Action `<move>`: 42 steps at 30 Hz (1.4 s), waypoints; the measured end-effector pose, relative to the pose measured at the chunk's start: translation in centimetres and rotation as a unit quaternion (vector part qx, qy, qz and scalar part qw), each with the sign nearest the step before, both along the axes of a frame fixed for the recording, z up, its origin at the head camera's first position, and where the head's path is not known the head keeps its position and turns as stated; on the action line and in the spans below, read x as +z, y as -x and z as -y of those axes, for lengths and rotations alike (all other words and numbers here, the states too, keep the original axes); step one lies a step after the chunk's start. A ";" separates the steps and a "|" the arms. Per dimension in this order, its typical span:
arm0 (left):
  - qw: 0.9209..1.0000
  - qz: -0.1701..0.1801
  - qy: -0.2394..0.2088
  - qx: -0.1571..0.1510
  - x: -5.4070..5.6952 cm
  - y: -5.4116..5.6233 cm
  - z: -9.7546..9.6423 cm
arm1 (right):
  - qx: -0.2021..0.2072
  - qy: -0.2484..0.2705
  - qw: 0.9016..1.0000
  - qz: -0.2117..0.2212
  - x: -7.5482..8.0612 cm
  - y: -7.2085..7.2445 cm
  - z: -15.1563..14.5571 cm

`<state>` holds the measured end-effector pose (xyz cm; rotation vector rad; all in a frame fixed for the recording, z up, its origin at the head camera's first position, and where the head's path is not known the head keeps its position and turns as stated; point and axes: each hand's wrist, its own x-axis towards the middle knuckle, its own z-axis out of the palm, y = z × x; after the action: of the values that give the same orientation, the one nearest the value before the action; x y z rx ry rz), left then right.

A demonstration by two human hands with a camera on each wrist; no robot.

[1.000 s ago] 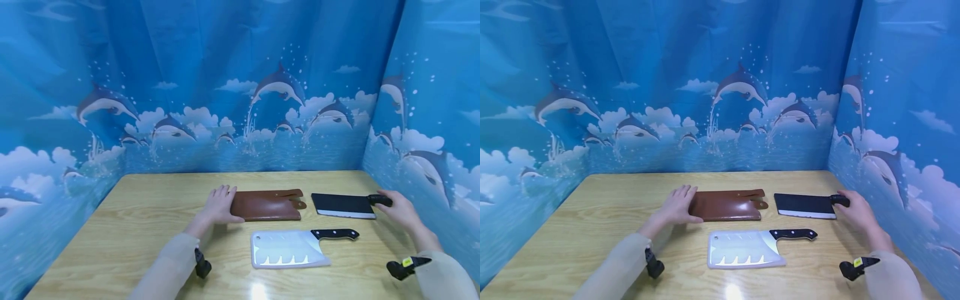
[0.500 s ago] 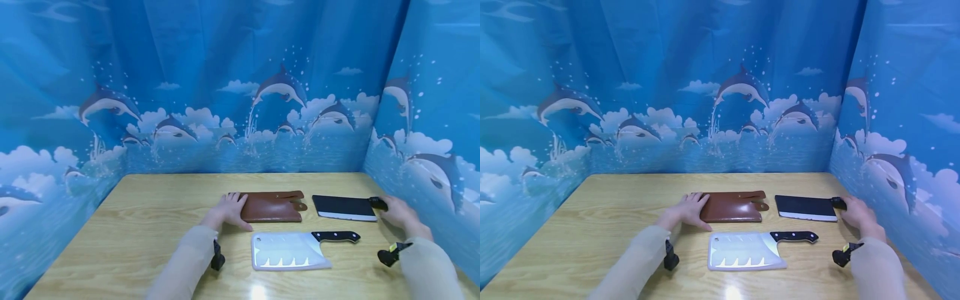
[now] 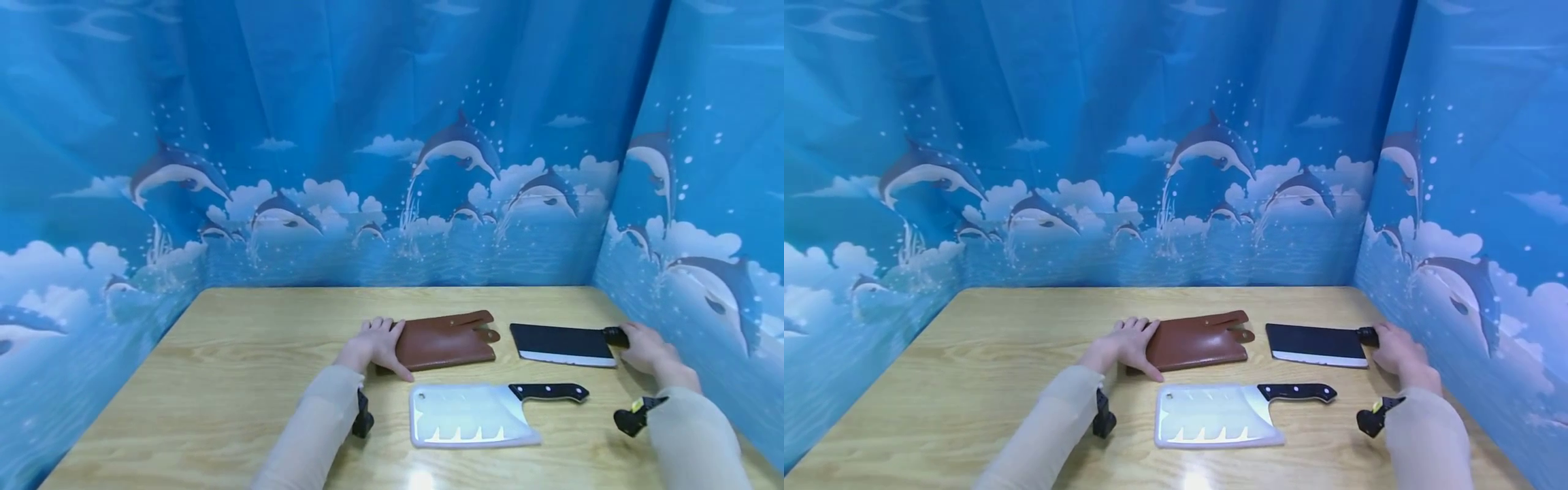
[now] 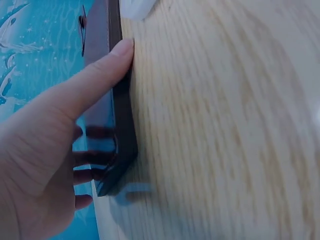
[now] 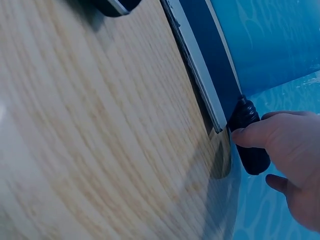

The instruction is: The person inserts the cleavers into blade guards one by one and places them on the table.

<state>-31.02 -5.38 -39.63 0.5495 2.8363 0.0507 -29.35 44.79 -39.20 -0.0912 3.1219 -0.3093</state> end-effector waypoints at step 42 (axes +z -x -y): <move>0.989 -0.115 -0.082 -0.052 1.1 -4.3 7.3 | 0.036 -0.057 0.997 -0.028 -0.5 -0.6 -1.0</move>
<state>-26.75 -12.71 -38.55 0.7844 3.0398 0.2170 -28.70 45.76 -39.71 -0.2135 3.1739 -0.1288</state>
